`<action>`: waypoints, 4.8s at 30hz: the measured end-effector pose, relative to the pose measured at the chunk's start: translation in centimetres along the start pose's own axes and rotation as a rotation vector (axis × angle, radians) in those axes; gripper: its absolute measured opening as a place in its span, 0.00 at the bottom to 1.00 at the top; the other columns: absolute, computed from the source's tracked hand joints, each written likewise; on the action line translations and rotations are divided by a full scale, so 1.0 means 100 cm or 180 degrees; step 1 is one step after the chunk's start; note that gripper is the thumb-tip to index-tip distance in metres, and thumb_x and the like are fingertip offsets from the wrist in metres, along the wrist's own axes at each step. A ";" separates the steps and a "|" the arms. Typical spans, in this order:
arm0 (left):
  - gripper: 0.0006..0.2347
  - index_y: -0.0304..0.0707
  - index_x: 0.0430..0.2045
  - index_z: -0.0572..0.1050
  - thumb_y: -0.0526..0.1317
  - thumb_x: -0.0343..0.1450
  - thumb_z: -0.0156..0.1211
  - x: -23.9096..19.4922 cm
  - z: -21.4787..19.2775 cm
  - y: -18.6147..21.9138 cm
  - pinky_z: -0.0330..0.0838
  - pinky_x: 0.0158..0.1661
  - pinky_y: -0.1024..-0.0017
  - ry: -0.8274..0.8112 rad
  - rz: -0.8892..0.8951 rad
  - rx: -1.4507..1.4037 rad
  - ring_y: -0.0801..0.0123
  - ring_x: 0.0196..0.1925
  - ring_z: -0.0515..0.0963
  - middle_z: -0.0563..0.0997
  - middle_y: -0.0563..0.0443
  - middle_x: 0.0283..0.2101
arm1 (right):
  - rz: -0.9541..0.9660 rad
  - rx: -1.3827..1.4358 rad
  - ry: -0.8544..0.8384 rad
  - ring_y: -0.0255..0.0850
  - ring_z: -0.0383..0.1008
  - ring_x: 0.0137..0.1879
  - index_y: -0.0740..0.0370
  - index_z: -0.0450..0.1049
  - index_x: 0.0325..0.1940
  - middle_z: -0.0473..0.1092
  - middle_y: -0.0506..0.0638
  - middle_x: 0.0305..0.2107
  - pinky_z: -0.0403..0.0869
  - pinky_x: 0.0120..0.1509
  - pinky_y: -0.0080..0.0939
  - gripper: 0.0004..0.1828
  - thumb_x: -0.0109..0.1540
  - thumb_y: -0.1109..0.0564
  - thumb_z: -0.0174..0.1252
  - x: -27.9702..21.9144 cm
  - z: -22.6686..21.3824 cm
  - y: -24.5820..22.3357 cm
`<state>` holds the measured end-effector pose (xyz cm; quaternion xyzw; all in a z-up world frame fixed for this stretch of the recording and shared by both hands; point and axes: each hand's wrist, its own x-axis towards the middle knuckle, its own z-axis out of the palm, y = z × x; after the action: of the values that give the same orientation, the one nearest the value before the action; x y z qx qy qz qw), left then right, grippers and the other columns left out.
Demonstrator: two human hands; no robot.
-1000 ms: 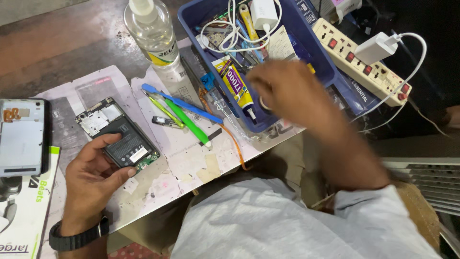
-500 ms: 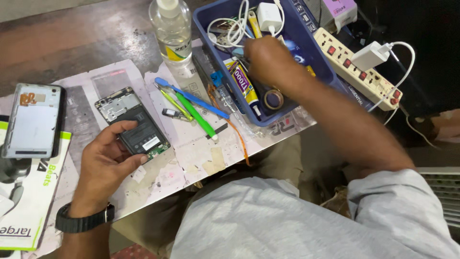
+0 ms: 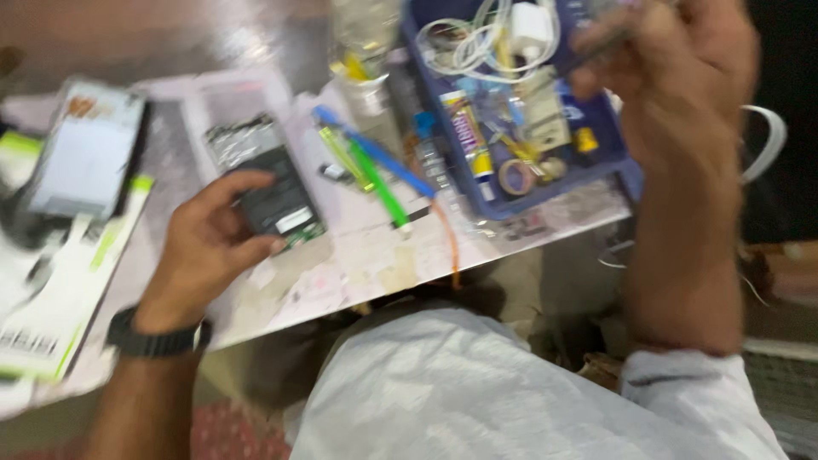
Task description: The person cleans a small circuit board with a toothbrush, then uses tweezers to connect ribbon cables and adjust internal components inside a disassembled smartphone. The phone remains open on the workbench throughout the clip.
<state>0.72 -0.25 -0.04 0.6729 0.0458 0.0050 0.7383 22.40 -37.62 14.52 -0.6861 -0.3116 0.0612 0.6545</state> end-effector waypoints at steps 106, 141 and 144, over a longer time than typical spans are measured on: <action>0.29 0.29 0.64 0.65 0.22 0.67 0.67 -0.011 -0.018 -0.010 0.83 0.58 0.69 -0.0034 0.0869 -0.0231 0.70 0.58 0.81 0.74 0.47 0.60 | 0.0923 0.1581 0.0780 0.53 0.80 0.36 0.62 0.61 0.54 0.74 0.59 0.34 0.83 0.42 0.55 0.12 0.71 0.64 0.57 -0.079 0.194 0.109; 0.28 0.28 0.64 0.65 0.22 0.67 0.67 -0.014 -0.024 -0.004 0.79 0.46 0.80 -0.0009 0.0654 -0.0756 0.77 0.52 0.82 0.78 0.50 0.55 | -0.1398 -0.0385 -0.0398 0.53 0.81 0.45 0.58 0.49 0.55 0.72 0.75 0.46 0.84 0.49 0.49 0.15 0.72 0.64 0.48 -0.094 0.183 0.083; 0.28 0.28 0.64 0.66 0.22 0.67 0.67 -0.014 -0.024 -0.002 0.79 0.46 0.82 -0.0014 0.0664 -0.0848 0.78 0.52 0.82 0.78 0.51 0.55 | -0.1591 -0.0588 -0.0636 0.55 0.82 0.45 0.59 0.48 0.56 0.73 0.75 0.44 0.85 0.47 0.47 0.17 0.70 0.66 0.49 -0.092 0.183 0.083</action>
<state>-0.85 2.02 -0.40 0.5702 -0.0270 0.0863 0.8165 8.94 -26.12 1.24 -0.6353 -0.5383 -0.0634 0.5500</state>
